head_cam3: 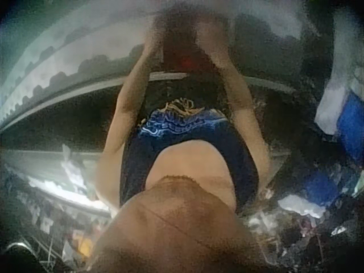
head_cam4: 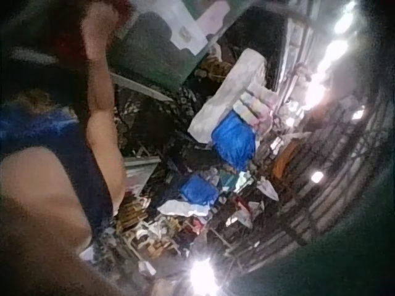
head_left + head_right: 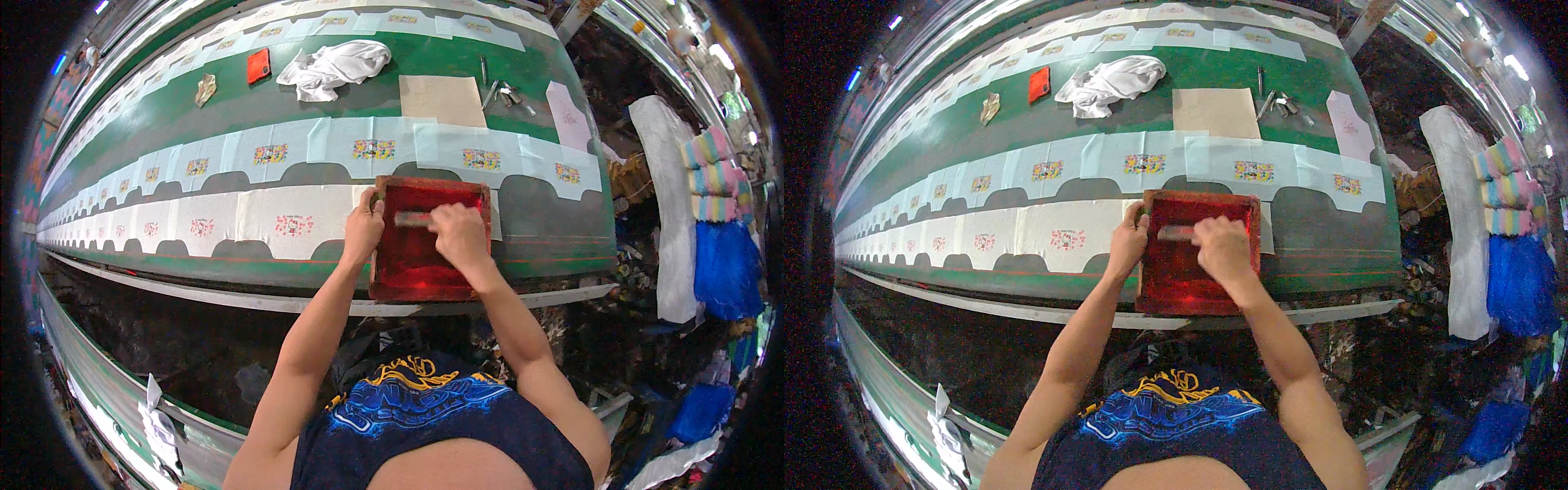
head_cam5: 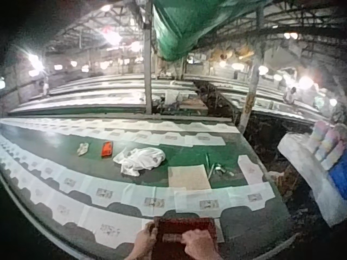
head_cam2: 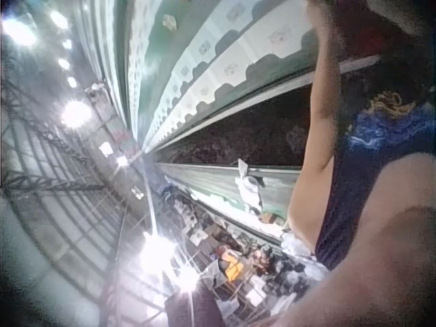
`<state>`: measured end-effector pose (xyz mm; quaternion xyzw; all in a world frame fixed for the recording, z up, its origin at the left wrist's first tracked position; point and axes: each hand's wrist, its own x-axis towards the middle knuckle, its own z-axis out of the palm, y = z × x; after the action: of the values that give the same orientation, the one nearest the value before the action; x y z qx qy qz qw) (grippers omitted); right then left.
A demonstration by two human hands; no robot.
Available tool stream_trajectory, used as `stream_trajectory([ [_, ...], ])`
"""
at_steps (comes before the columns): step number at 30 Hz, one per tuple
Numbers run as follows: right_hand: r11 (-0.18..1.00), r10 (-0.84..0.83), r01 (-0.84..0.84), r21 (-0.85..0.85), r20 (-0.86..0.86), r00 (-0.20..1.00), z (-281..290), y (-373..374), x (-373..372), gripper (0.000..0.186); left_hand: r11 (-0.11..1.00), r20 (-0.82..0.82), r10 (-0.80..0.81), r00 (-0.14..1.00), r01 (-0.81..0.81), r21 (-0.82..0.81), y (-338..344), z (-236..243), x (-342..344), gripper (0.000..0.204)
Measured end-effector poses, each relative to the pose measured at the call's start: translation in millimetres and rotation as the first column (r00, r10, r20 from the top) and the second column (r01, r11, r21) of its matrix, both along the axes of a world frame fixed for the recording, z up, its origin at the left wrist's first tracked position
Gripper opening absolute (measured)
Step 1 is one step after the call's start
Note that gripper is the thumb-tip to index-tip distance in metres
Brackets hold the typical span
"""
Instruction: The person uses a squeegee to spread red ink across a screen printing frame held over a conveyor belt of white fabric panels. The person repeatedly wipes the screen surface with a cloth between passes.
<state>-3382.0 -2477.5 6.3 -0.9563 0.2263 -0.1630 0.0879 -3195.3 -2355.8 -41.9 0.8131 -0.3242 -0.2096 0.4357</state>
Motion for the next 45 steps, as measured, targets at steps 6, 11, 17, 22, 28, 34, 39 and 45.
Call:
stream_trajectory([
  [6,0.983,0.167,-0.167,0.08,-0.003,0.986,5.4,59.4,-63.3,0.016,0.998,0.033,-0.001,0.999,-0.001,0.056,-1.9,-3.6,2.6,0.036],
  [11,0.988,0.113,-0.115,0.099,0.027,0.993,23.7,27.6,-41.3,0.012,0.999,0.004,-0.006,1.0,0.006,0.041,-3.2,-0.4,1.0,0.036],
  [17,0.998,-0.015,0.012,0.063,0.043,0.999,9.9,-32.3,-0.1,0.012,1.0,0.017,-0.017,1.0,0.017,0.025,-3.4,-2.8,1.9,0.036],
  [22,0.998,-0.051,0.054,0.031,-0.094,0.994,4.6,18.9,-29.7,0.011,1.0,0.028,-0.021,0.999,0.021,0.014,-0.4,-3.6,3.2,0.036],
  [28,0.999,-0.005,0.005,0.044,-0.007,1.0,5.3,104.5,-87.8,0.028,0.999,0.006,-0.026,1.0,0.026,0.044,-2.4,-4.3,3.3,0.036],
  [34,0.973,-0.024,0.012,0.232,0.049,0.999,23.9,106.2,-98.1,0.035,0.999,0.003,-0.03,1.0,0.03,0.043,-3.0,-3.6,5.2,0.045],
  [39,0.908,-0.408,0.345,0.239,0.308,0.86,-8.0,74.3,-114.3,0.044,0.993,-0.022,-0.107,0.994,0.108,0.038,3.5,7.4,3.8,0.072],
  [45,0.607,-0.667,0.546,0.578,-0.004,0.745,-42.3,56.8,-129.1,0.04,0.999,-0.05,-0.042,0.998,0.043,0.033,3.2,8.1,5.3,0.077],
])
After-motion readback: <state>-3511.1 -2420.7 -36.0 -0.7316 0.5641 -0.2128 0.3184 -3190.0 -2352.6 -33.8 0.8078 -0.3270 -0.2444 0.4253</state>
